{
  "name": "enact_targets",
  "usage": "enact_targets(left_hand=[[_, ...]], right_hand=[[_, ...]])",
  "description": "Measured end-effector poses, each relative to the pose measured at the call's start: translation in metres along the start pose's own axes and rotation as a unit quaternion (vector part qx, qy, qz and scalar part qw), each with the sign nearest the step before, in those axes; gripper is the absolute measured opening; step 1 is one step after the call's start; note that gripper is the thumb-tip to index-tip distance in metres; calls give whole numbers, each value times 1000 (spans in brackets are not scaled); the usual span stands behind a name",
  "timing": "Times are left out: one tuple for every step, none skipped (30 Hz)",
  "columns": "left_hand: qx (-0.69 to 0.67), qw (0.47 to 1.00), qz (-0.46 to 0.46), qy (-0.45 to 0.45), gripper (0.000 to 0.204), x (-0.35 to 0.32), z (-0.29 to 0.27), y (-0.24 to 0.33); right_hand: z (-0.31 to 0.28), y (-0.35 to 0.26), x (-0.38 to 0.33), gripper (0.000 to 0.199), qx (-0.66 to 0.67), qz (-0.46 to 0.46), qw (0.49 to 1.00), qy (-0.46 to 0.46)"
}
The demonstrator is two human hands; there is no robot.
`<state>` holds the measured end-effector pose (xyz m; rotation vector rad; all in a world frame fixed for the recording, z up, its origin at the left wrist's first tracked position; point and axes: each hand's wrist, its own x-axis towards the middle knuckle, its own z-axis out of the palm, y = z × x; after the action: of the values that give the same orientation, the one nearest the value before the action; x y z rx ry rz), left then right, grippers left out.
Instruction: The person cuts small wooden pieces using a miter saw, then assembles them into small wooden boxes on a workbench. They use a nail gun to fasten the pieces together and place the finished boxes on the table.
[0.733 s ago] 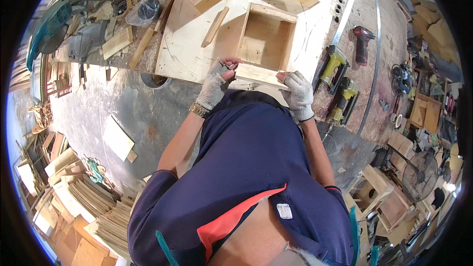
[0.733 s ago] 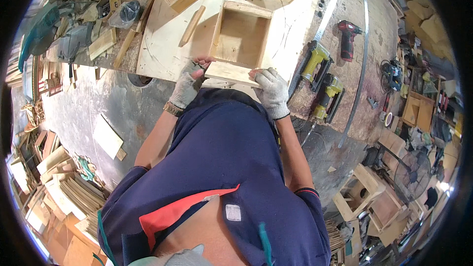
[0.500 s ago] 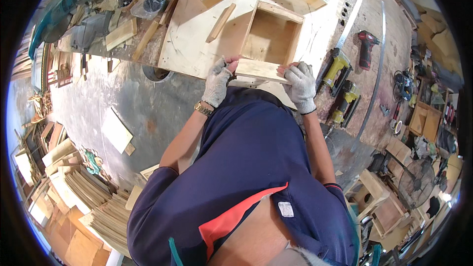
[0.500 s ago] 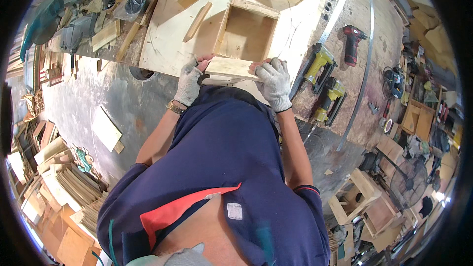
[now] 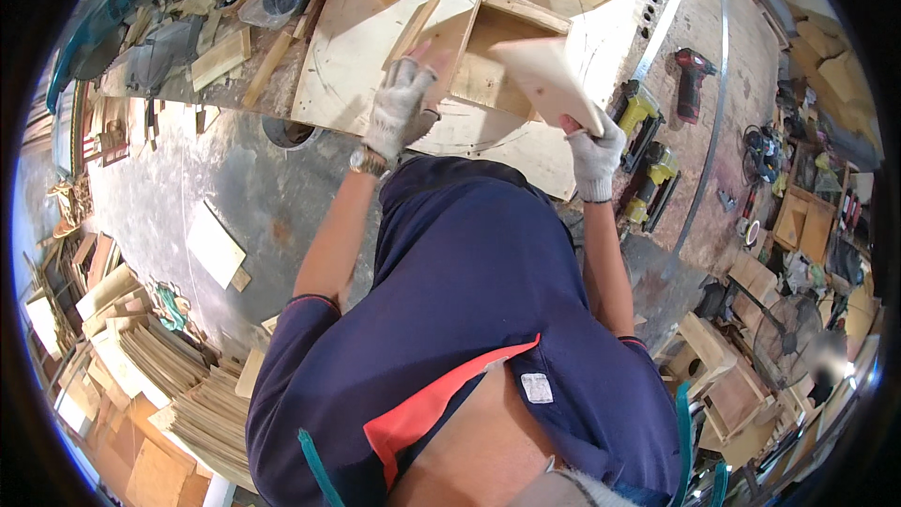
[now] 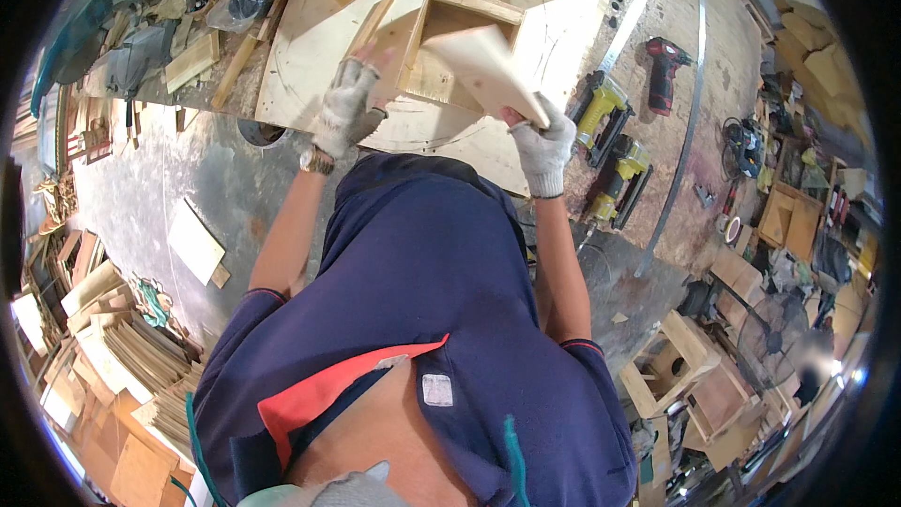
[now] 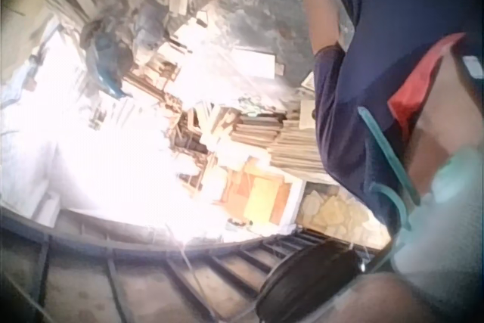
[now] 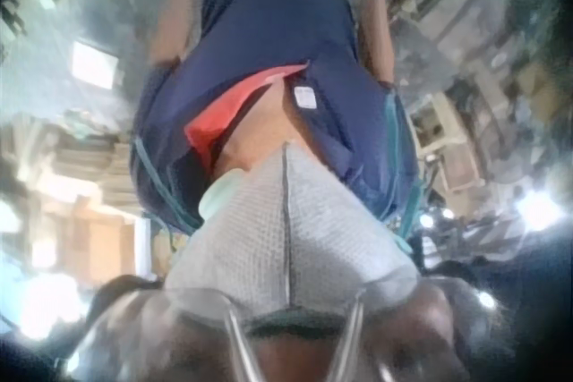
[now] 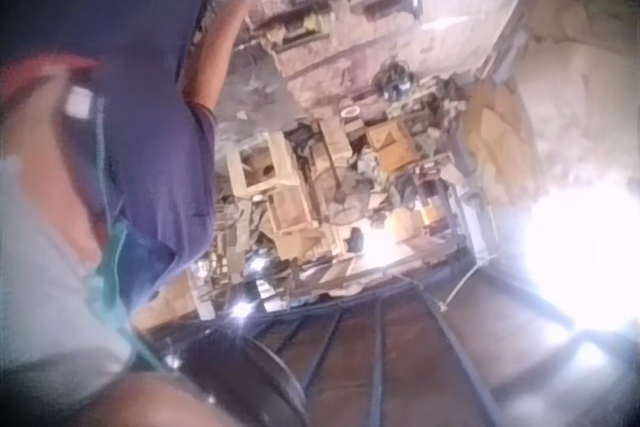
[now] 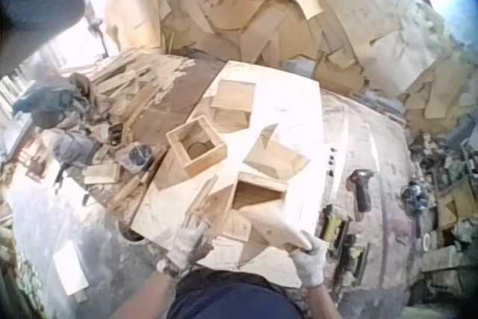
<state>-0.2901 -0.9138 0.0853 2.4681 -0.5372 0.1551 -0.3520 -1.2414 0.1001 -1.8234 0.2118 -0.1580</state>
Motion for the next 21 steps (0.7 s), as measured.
enact_targets(left_hand=[[103,990,99,-4,77,14,2,-9],[89,987,129,-43,74,26,6,-22],[70,980,164,-85,70,38,13,-36],[53,970,198,-129,67,45,20,-44],[48,963,236,-123,63,53,27,-46],[42,954,274,-118,59,59,33,-47],[35,941,317,-115,56,66,41,-48],[99,932,334,-96,51,62,50,-38],[100,935,326,-94,53,57,59,-28],[100,938,319,-95,55,52,67,-16],[101,940,311,-94,57,48,78,-9],[97,946,297,-84,62,47,88,-6],[88,949,284,-104,64,50,89,0],[81,952,268,-125,66,52,83,8],[75,954,251,-146,67,53,80,13],[49,948,250,-191,70,56,78,10],[34,949,255,-181,69,59,75,8],[19,951,258,-170,67,63,71,6],[3,952,263,-159,66,70,70,5],[16,958,247,-146,55,73,73,0],[33,957,258,-126,52,79,80,-3]], right_hand=[[-2,-5,-3,25,56,35,998,4],[-5,-13,-10,28,112,70,991,7],[-10,-19,-20,31,166,106,980,16],[-13,-19,-30,44,156,138,978,24],[-15,-17,-39,47,165,156,973,32],[-15,-12,-51,49,176,173,968,41],[-13,-5,-63,51,188,191,962,56],[-13,4,-75,57,161,215,962,50],[-9,13,-86,46,159,224,959,66],[-3,15,-94,42,76,203,973,77],[4,17,-100,39,-10,184,979,85],[8,33,-106,33,-65,169,976,118],[12,37,-105,33,-117,170,968,139],[17,38,-102,33,-170,174,958,155],[22,40,-101,33,-222,180,944,168],[27,43,-99,35,-182,158,952,191],[29,40,-96,36,-171,197,953,157],[26,37,-93,38,-157,234,952,123],[24,32,-88,40,-142,268,949,89],[30,28,-83,43,-185,253,943,110],[41,24,-78,45,-226,263,933,97]])
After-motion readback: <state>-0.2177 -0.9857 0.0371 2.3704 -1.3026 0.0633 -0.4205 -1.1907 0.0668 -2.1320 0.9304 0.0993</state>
